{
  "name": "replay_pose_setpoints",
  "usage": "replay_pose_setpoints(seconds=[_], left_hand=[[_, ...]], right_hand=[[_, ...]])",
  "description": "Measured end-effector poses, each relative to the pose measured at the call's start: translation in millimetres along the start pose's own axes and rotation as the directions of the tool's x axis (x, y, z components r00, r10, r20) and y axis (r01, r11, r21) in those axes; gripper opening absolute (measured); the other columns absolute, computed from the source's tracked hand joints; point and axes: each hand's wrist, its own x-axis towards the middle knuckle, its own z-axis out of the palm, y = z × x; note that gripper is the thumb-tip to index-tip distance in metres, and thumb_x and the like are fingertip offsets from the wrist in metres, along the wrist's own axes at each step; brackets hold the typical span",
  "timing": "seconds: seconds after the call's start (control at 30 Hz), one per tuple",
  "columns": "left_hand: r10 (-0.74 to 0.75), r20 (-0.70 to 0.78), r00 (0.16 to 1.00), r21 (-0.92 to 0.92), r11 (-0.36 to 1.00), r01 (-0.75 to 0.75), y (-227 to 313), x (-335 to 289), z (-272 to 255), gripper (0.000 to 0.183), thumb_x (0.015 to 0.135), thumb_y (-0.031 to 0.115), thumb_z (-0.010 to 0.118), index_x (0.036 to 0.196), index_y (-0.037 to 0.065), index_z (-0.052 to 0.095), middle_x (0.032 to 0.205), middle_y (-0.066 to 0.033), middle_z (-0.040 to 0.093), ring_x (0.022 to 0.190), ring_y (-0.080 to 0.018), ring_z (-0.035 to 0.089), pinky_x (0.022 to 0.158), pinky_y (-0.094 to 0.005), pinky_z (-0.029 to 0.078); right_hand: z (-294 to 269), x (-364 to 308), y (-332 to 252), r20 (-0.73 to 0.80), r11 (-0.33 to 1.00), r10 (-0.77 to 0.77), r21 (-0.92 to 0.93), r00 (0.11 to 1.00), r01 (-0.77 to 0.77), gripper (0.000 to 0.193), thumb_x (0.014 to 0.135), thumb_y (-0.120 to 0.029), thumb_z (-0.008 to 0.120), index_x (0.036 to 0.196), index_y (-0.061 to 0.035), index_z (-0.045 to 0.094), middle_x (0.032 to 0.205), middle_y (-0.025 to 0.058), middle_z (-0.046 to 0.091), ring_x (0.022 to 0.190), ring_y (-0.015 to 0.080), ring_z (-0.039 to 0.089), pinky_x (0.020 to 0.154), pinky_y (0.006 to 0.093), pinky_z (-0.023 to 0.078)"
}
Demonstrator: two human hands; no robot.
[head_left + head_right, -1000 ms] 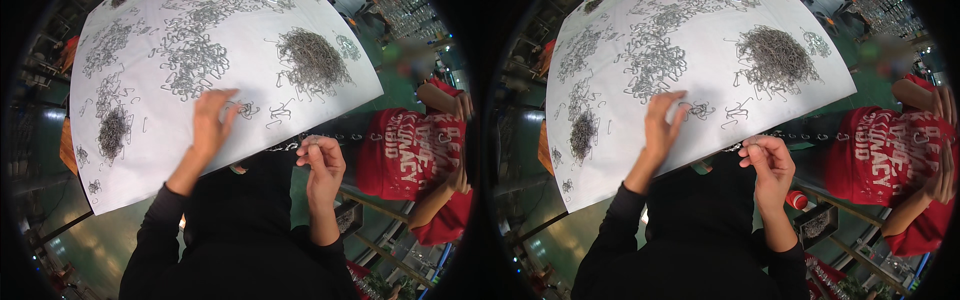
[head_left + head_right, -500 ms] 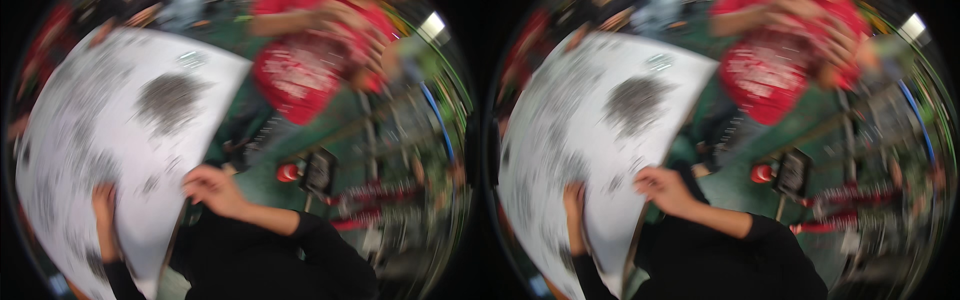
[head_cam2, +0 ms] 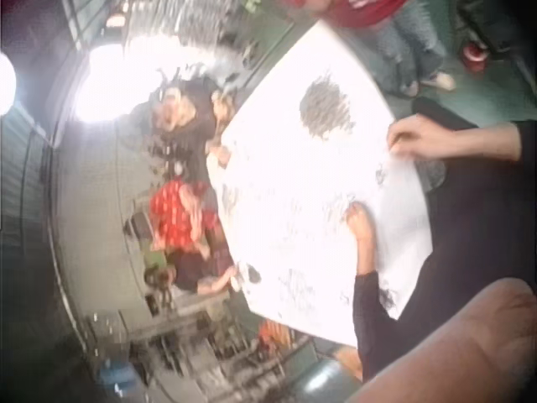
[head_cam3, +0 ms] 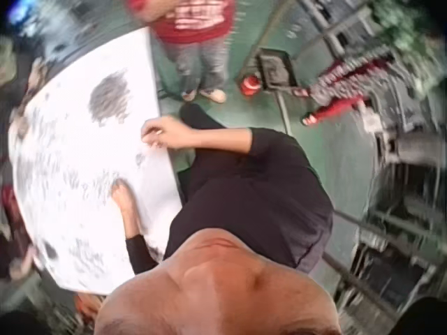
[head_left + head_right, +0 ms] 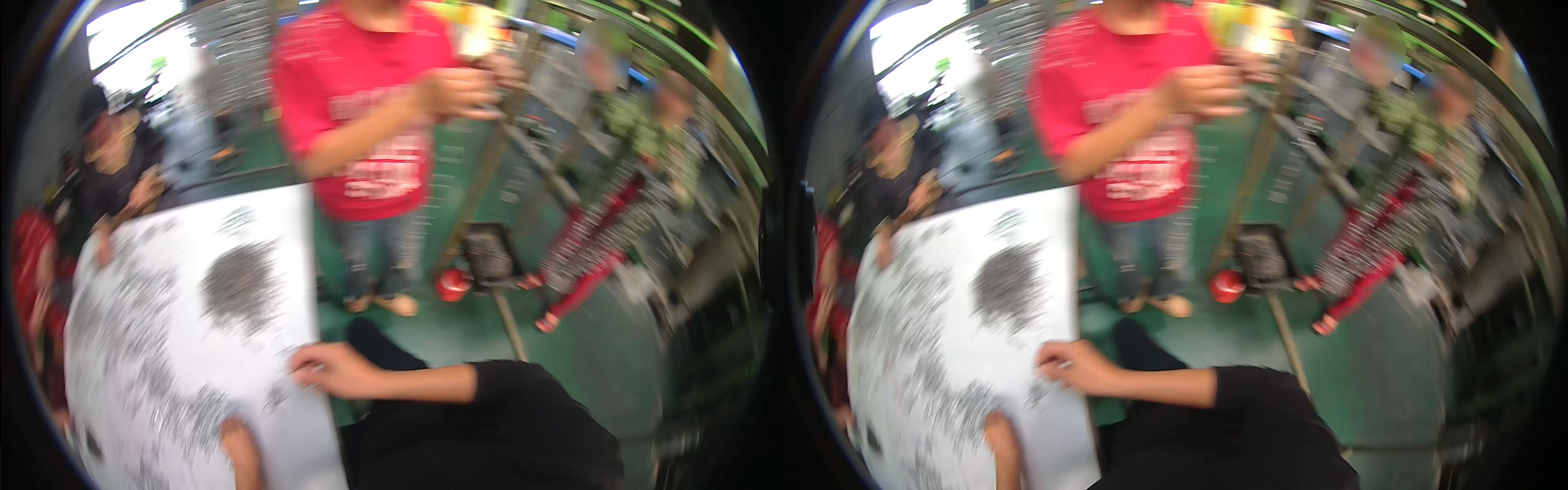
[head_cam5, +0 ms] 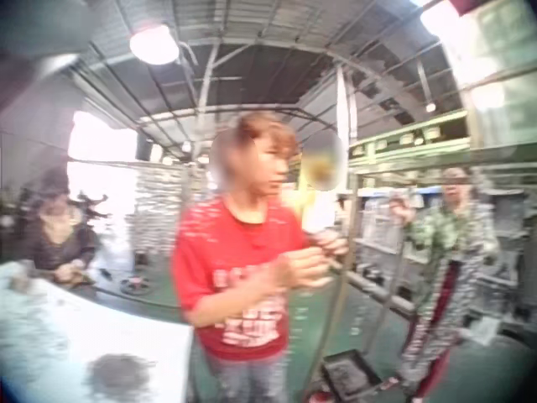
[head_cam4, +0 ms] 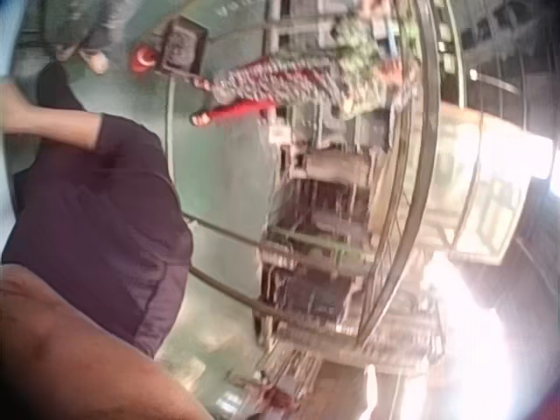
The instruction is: The person joins small metal hooks into a chain by hand at a table and hangs the completed chain on a rack.
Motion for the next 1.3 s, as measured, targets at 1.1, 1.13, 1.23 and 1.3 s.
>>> replay_pose_setpoints(seconds=[1.1, 1.13, 1.23, 1.3], left_hand=[[-0.477, 0.239, 0.846, -0.961, -0.243, 0.134, 164.4, 66.1, -153.9, 0.009, 0.083, 0.004, 0.065, 0.091, -0.001, 0.065, 0.088, -0.0057, 0.067, 0.083, -0.0094, 0.061, 0.076, -0.0227, 0.047], [-0.491, 0.231, 0.840, -0.965, -0.222, 0.136, 166.0, 64.7, -154.2, 0.009, 0.083, 0.004, 0.065, 0.091, -0.001, 0.065, 0.088, -0.0058, 0.068, 0.084, -0.0097, 0.062, 0.076, -0.0228, 0.047], [-0.501, 0.221, 0.837, -0.972, -0.184, 0.146, 170.6, 62.3, -157.8, 0.011, 0.083, 0.004, 0.065, 0.092, -0.001, 0.065, 0.089, -0.0063, 0.068, 0.084, -0.0109, 0.062, 0.077, -0.0233, 0.047], [-0.485, 0.225, 0.845, -0.972, -0.170, 0.162, 173.8, 61.2, -157.1, 0.011, 0.082, 0.001, 0.063, 0.093, -0.001, 0.064, 0.094, -0.0095, 0.067, 0.088, -0.0140, 0.062, 0.081, -0.0260, 0.046]], right_hand=[[-20.3, 11.8, 56.5, 0.300, 0.983, -0.060, 0.182, 0.952, 0.005, 0.011, 0.089, -0.003, 0.055, 0.097, -0.0013, 0.047, 0.091, 0.0128, 0.062, 0.078, 0.0163, 0.065, 0.059, 0.0234, 0.052], [-21.6, 13.2, 59.1, 0.296, 0.982, -0.058, 0.191, 0.953, 0.001, 0.012, 0.089, -0.002, 0.055, 0.097, -0.0020, 0.045, 0.091, 0.0131, 0.062, 0.077, 0.0164, 0.065, 0.058, 0.0235, 0.052], [-24.4, 16.1, 70.2, 0.313, 0.977, -0.026, 0.209, 0.949, -0.042, 0.013, 0.088, -0.006, 0.058, 0.095, -0.0024, 0.047, 0.087, 0.0091, 0.064, 0.076, 0.0137, 0.065, 0.059, 0.0220, 0.050], [-25.6, 18.0, 75.5, 0.325, 0.975, -0.004, 0.211, 0.946, -0.069, 0.014, 0.088, -0.008, 0.060, 0.094, -0.0019, 0.048, 0.085, 0.0072, 0.064, 0.075, 0.0124, 0.065, 0.060, 0.0214, 0.049]])
